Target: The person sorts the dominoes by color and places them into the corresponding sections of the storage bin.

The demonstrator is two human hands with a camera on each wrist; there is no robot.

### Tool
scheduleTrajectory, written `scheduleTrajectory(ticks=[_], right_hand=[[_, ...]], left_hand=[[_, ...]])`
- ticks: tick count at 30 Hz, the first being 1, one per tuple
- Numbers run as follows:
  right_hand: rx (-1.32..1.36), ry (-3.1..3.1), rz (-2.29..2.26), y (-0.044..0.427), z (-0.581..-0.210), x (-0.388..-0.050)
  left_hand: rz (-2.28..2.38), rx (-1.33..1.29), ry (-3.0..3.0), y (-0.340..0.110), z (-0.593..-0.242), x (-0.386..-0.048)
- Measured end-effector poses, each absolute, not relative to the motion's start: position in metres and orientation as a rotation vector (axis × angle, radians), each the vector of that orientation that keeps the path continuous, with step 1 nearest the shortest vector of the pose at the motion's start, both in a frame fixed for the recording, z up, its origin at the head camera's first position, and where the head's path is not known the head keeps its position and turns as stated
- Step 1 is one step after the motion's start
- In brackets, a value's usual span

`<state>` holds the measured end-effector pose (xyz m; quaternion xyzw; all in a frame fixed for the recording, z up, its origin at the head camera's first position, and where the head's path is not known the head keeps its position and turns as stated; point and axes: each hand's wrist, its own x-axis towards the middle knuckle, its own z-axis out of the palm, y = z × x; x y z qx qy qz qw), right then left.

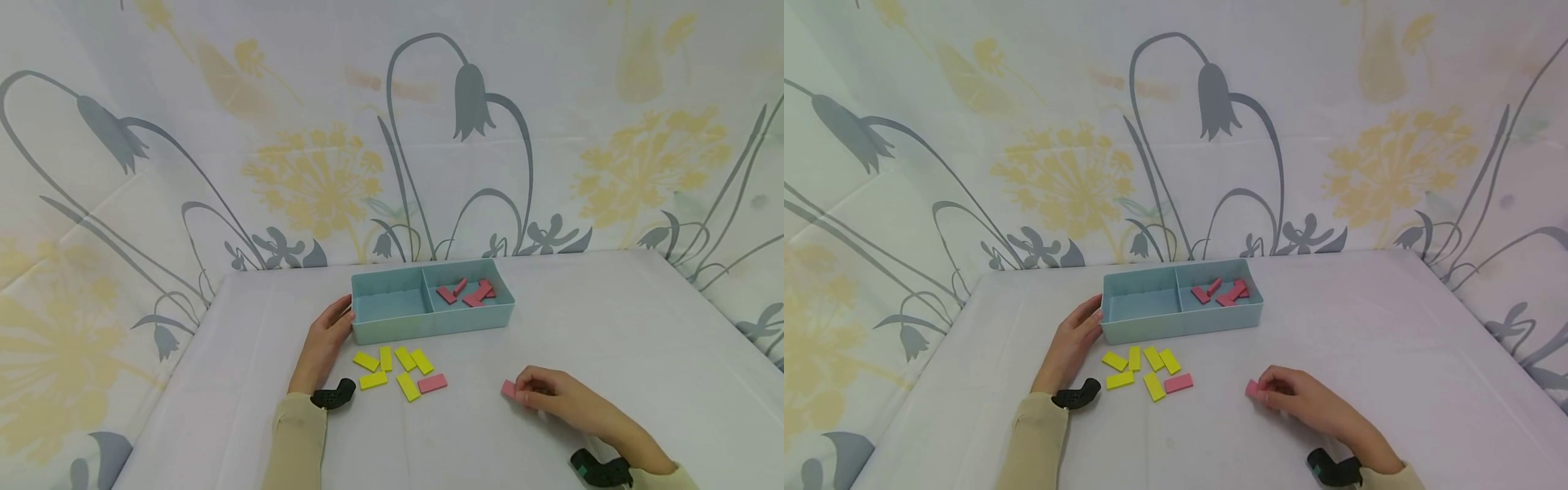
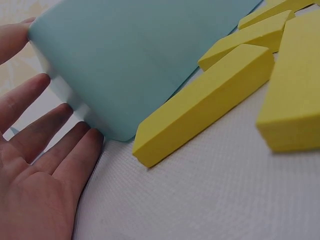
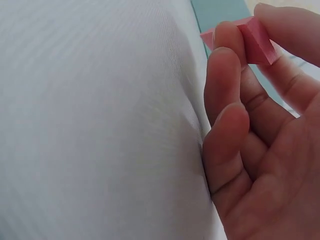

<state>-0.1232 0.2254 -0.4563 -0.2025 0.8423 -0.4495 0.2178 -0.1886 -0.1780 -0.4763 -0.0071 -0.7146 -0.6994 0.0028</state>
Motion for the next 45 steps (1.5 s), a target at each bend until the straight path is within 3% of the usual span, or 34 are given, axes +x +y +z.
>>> scheduleTrajectory(ticks=[27,45], right_hand=[[-0.484,2.355,-1.419,0.225,-0.446,-0.137],[-0.566,2.444,-1.583,0.209,-0.434,-0.153]], left_hand=[[-2.183,-0.080,-2.231,-0.178,-0.476,-0.190],[-2.232,-0.084,-2.221,-0.180,-0.478,-0.190]])
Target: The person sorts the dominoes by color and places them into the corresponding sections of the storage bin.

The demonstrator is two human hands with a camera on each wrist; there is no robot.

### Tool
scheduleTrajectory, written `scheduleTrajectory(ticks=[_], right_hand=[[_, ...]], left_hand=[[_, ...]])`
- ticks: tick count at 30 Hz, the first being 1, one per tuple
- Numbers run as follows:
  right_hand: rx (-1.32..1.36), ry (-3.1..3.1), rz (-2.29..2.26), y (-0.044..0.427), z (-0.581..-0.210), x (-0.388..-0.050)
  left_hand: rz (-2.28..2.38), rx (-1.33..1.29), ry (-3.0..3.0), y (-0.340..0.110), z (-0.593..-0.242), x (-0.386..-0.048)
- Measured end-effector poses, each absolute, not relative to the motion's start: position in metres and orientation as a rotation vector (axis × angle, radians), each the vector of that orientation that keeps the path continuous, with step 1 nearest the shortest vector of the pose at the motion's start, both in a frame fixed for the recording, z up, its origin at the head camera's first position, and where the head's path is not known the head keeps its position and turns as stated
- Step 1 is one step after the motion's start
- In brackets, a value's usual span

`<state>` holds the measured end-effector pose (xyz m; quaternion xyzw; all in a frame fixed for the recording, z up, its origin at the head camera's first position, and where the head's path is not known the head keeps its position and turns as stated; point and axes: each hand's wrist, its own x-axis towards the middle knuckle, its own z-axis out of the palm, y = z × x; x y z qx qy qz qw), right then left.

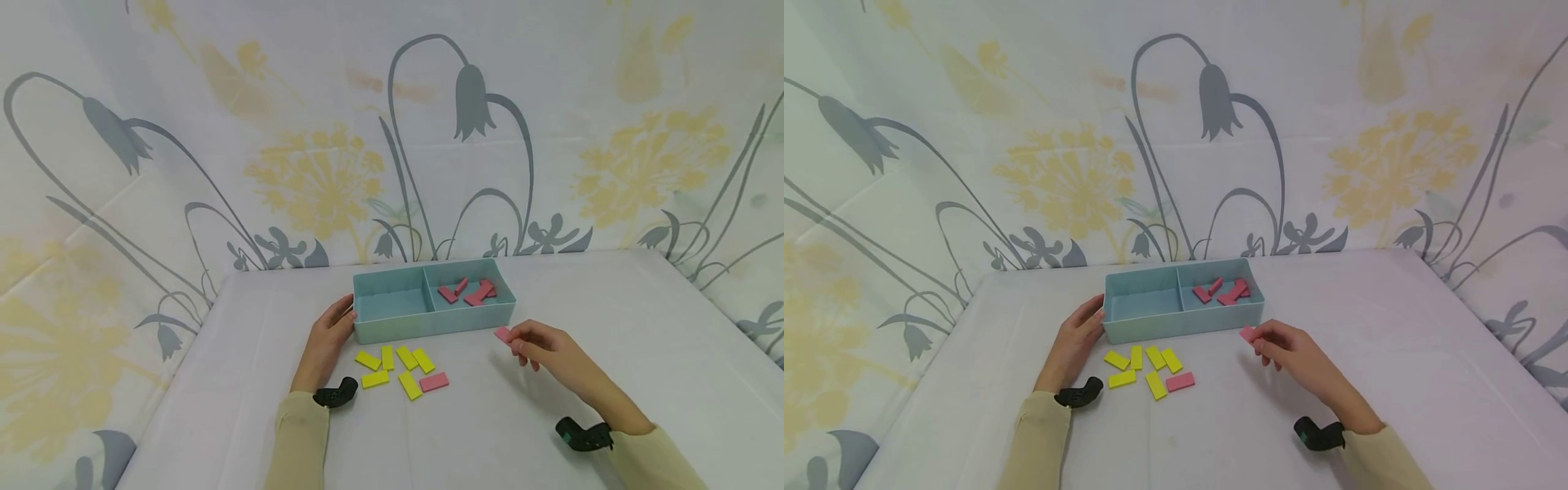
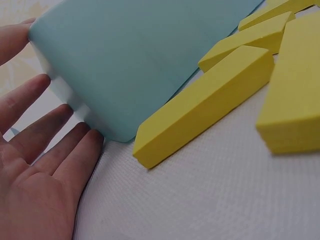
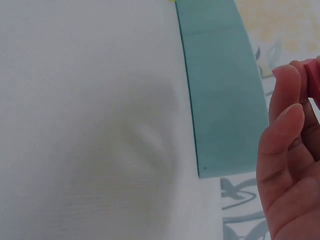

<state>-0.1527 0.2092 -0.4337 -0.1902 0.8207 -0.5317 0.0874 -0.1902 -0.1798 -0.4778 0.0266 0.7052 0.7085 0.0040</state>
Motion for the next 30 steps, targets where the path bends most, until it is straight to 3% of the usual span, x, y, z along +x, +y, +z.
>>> scheduleTrajectory(ticks=[30], right_hand=[[-0.609,2.560,-1.641,0.165,-0.407,-0.206]], left_hand=[[2.215,0.045,2.238,-0.179,-0.478,-0.190]])
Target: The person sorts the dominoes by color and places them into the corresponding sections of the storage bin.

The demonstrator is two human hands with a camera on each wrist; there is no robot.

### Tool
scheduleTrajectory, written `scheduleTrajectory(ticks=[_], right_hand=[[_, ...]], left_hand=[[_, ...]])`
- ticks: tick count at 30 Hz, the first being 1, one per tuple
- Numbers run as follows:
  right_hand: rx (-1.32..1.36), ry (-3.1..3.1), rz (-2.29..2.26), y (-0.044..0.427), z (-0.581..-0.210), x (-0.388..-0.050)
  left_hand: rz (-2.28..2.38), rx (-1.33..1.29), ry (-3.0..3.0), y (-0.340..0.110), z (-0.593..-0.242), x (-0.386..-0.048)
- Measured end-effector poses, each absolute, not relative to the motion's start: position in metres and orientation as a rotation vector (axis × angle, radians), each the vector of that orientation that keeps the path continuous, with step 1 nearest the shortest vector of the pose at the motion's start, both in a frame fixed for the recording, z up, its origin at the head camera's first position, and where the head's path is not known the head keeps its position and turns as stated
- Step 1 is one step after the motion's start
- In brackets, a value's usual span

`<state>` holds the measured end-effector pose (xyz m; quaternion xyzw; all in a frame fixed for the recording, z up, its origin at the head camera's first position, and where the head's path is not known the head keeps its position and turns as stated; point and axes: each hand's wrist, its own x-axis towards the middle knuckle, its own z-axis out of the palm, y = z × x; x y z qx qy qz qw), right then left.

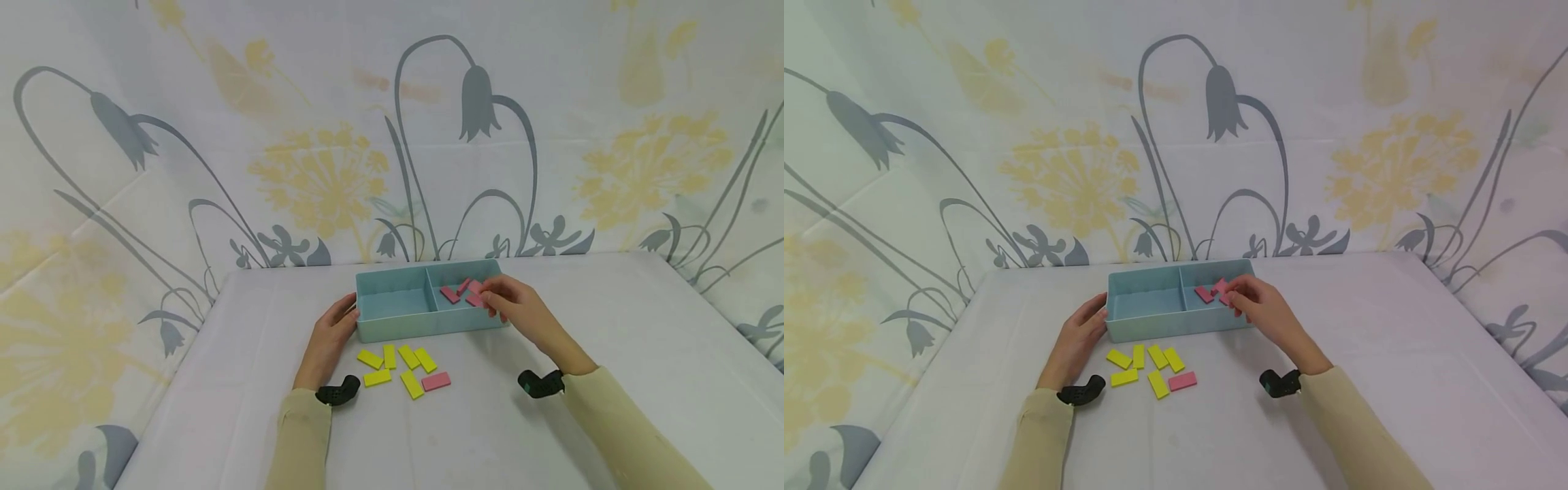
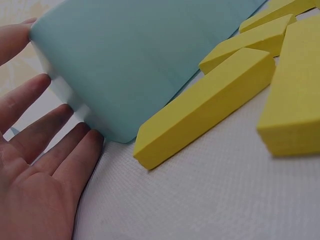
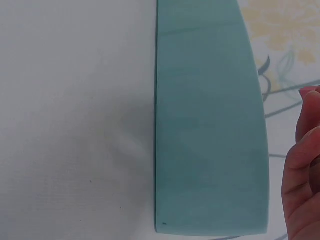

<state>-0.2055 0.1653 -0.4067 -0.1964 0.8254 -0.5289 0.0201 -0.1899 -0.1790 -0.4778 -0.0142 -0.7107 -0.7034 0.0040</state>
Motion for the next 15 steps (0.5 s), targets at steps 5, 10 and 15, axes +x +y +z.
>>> scheduleTrajectory(ticks=[5,10,15], right_hand=[[-0.610,2.597,-1.603,0.163,-0.407,-0.218],[-0.594,2.633,-1.542,0.159,-0.407,-0.228],[-0.590,2.642,-1.507,0.156,-0.404,-0.232]], left_hand=[[-2.202,-0.057,-2.231,-0.179,-0.477,-0.190],[-2.202,-0.071,-2.226,-0.179,-0.477,-0.190],[-2.231,-0.076,-2.242,-0.176,-0.460,-0.179]])
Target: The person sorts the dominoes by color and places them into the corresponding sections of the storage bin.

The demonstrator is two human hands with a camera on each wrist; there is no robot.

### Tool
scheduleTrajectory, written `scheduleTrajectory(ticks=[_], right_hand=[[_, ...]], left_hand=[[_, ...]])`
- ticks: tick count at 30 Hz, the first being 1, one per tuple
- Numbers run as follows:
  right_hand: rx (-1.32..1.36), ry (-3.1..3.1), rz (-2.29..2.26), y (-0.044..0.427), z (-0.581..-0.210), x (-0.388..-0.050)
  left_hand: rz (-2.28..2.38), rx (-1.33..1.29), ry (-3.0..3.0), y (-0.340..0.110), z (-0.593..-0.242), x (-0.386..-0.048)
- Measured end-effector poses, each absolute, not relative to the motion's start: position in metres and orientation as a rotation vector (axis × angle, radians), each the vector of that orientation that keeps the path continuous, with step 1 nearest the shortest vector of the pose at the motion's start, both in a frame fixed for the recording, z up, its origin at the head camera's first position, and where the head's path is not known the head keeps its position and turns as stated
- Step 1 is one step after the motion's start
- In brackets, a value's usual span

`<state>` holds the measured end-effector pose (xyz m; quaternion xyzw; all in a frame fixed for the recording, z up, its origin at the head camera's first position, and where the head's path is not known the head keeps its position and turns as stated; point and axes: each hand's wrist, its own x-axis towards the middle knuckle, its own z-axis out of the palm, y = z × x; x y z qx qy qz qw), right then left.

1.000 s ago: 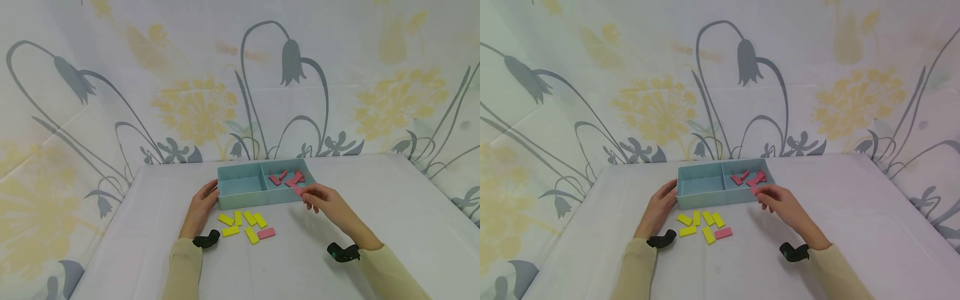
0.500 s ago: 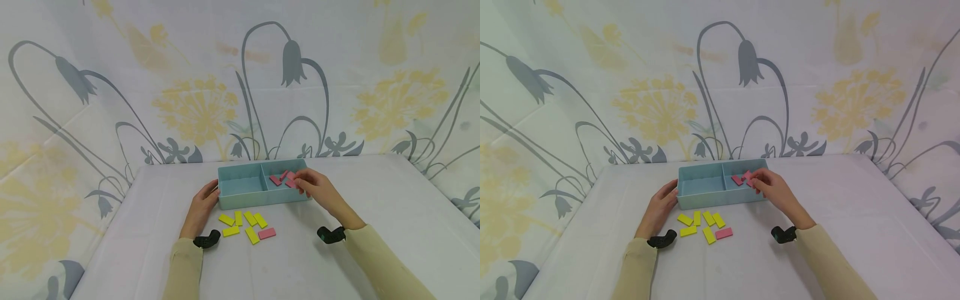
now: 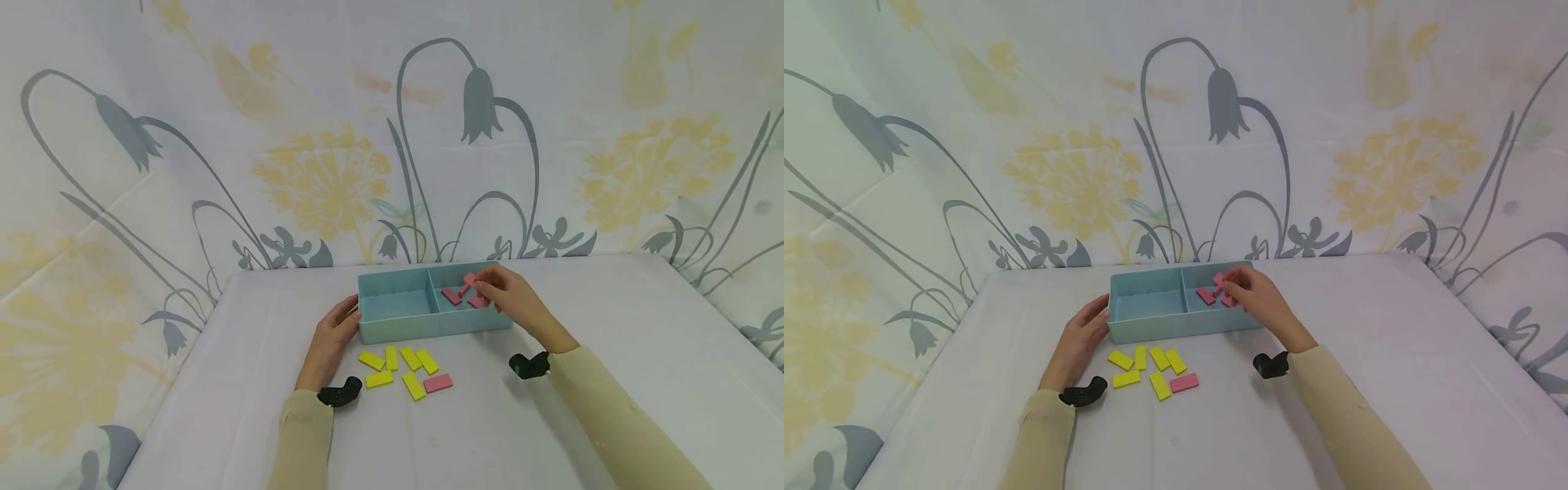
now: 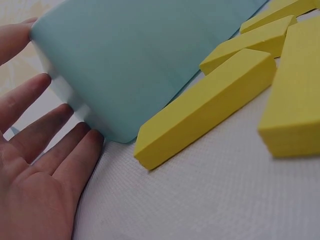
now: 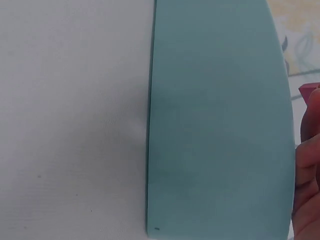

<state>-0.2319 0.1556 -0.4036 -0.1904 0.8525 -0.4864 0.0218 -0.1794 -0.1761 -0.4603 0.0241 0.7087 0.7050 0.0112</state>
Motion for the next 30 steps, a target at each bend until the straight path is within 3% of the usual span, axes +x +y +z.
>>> scheduleTrajectory(ticks=[30], right_hand=[[-0.524,2.660,-1.447,0.152,-0.417,-0.250]], left_hand=[[2.237,0.099,2.217,-0.180,-0.481,-0.191]])
